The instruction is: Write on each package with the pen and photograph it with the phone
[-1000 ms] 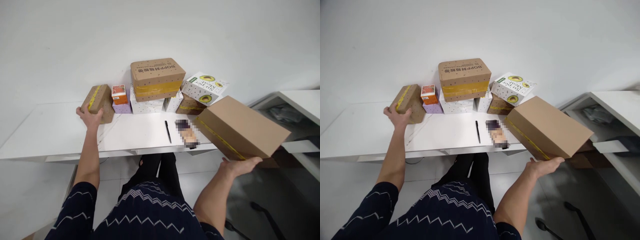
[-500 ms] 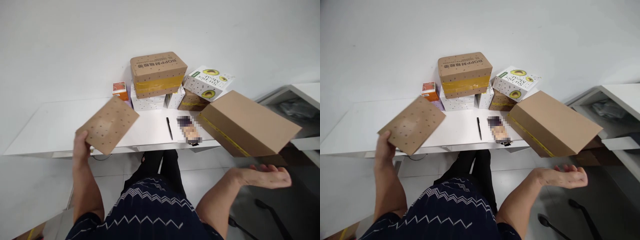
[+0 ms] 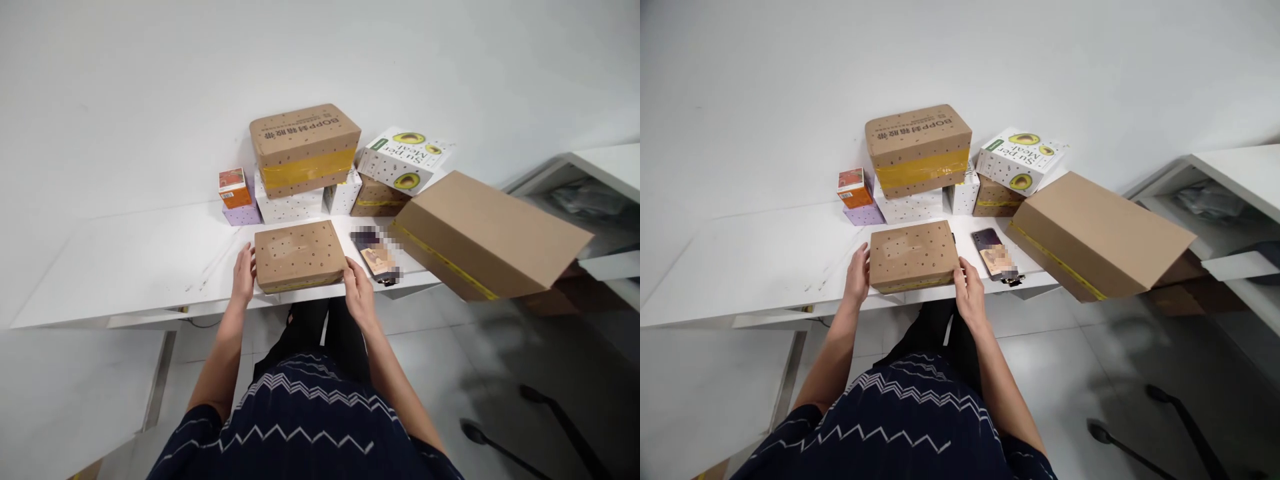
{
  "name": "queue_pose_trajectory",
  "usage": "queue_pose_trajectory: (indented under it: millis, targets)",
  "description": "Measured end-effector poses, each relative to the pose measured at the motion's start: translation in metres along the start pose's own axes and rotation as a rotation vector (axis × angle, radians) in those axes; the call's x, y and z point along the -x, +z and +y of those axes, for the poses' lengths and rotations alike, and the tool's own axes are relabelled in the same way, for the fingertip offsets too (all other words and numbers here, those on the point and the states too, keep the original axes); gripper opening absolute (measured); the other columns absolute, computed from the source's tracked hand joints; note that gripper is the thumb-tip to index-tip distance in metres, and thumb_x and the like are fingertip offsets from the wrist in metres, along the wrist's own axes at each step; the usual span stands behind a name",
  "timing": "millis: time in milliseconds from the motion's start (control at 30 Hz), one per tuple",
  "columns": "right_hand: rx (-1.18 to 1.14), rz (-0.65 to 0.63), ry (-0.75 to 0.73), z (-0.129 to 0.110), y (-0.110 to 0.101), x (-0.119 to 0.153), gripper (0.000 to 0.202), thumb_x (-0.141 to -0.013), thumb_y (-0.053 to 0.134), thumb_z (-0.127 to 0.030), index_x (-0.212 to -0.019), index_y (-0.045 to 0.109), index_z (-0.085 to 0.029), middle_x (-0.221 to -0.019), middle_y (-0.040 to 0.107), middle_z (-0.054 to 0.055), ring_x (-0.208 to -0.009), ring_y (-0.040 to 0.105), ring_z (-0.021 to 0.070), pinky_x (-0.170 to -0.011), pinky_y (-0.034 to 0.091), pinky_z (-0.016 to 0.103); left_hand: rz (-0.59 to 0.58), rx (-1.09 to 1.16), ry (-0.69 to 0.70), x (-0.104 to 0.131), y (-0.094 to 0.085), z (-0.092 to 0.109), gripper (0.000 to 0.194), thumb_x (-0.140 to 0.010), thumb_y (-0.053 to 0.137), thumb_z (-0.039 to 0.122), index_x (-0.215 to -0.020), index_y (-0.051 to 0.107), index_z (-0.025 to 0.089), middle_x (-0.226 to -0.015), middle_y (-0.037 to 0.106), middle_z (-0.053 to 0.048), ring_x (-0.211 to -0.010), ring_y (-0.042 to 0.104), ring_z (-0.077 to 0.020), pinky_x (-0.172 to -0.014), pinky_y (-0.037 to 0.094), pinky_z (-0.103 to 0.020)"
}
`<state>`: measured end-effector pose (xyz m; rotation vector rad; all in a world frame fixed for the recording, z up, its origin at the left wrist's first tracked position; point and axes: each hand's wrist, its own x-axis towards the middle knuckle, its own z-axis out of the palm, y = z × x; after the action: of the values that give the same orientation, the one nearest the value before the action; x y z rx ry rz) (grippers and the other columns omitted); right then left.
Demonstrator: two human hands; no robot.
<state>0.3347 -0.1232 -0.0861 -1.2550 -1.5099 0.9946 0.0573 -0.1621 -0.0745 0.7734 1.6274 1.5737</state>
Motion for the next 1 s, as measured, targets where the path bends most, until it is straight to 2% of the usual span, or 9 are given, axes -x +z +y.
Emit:
queue_pose_trajectory:
  millis: [100,200,267,400,500,600,733,867,1000]
  targets:
    - [0.028,-0.026,0.048,0.006,-0.004,0.003,0.057,-0.093,0.045,-0.053,-0.135,0.056,-0.015,-0.128,0.063,0.016,-0.106,0.061,0.0260,-0.087,0.051,0.041,-0.075,0.076,0.065,0.026,-0.017,-0.023,0.071,-0.089,0.043,0.069,-0.143,0.043,0.024,-0.154,0.042,-0.016,-0.136,0.049,-0.0281,-0.104,0.048,-0.043]
    - [0.118,-0.111,0.047,0.008,-0.003,0.006,0.053,-0.088,0.050,-0.047,-0.131,0.059,-0.017,-0.113,0.066,0.013,-0.100,0.059,0.0269,-0.074,0.051,0.038,-0.221,-0.022,0.129,0.047,-0.027,-0.038,0.077,-0.081,0.062,0.064,-0.142,0.046,0.022,-0.151,0.046,-0.017,-0.135,0.050,-0.0293,-0.107,0.045,-0.043]
    - [0.159,-0.111,0.010,0.003,-0.002,0.006,0.051,-0.086,0.052,-0.044,-0.127,0.061,-0.017,-0.103,0.064,0.011,-0.094,0.057,0.0258,-0.066,0.049,0.034,-0.261,-0.106,0.142,0.056,-0.027,-0.037,0.080,-0.075,0.073,0.055,-0.142,0.046,0.020,-0.144,0.052,-0.017,-0.127,0.056,-0.0287,-0.107,0.046,-0.043]
    - [0.116,-0.020,-0.062,-0.021,-0.005,-0.003,0.049,-0.087,0.054,-0.046,-0.129,0.062,-0.021,-0.094,0.054,0.007,-0.082,0.054,0.0205,-0.056,0.045,0.029,-0.181,-0.251,0.222,0.059,-0.022,-0.007,0.065,-0.083,0.068,0.047,-0.140,0.049,0.022,-0.128,0.060,-0.013,-0.112,0.062,-0.0244,-0.096,0.052,-0.039]
    - [0.055,0.030,-0.104,-0.039,-0.008,-0.011,0.046,-0.089,0.056,-0.048,-0.128,0.064,-0.025,-0.092,0.054,0.005,-0.082,0.053,0.0196,-0.061,0.048,0.031,-0.064,-0.393,0.308,0.058,-0.020,0.021,0.059,-0.085,0.064,0.048,-0.138,0.054,0.025,-0.121,0.060,-0.010,-0.108,0.061,-0.0238,-0.091,0.053,-0.039]
    - [-0.008,0.054,-0.122,-0.046,-0.008,-0.016,0.047,-0.090,0.056,-0.050,-0.128,0.065,-0.024,-0.095,0.056,0.006,-0.086,0.055,0.0202,-0.069,0.051,0.034,-0.001,-0.473,0.341,0.055,-0.019,0.035,0.055,-0.087,0.058,0.052,-0.135,0.058,0.025,-0.114,0.061,-0.009,-0.109,0.059,-0.0246,-0.093,0.050,-0.041]
    - [-0.030,0.052,-0.099,-0.039,-0.002,-0.015,0.048,-0.091,0.053,-0.053,-0.127,0.065,-0.023,-0.099,0.060,0.008,-0.091,0.057,0.0212,-0.076,0.051,0.036,0.021,-0.515,0.332,0.052,-0.014,0.033,0.051,-0.091,0.051,0.054,-0.133,0.059,0.026,-0.104,0.063,-0.007,-0.105,0.058,-0.0243,-0.095,0.048,-0.043]
    - [-0.040,0.038,-0.054,-0.024,0.001,-0.009,0.046,-0.091,0.052,-0.053,-0.122,0.067,-0.023,-0.102,0.061,0.008,-0.093,0.058,0.0217,-0.078,0.052,0.036,0.052,-0.563,0.382,0.049,-0.009,0.026,0.051,-0.092,0.048,0.053,-0.133,0.059,0.026,-0.107,0.062,-0.009,-0.108,0.056,-0.0253,-0.096,0.046,-0.044]
    - [-0.045,-0.017,-0.026,-0.007,-0.001,0.002,0.045,-0.088,0.055,-0.051,-0.122,0.065,-0.022,-0.108,0.062,0.008,-0.095,0.059,0.0218,-0.079,0.051,0.036,0.038,-0.554,0.388,0.046,-0.016,0.017,0.052,-0.091,0.048,0.055,-0.132,0.058,0.024,-0.110,0.062,-0.010,-0.108,0.057,-0.0255,-0.096,0.047,-0.045]
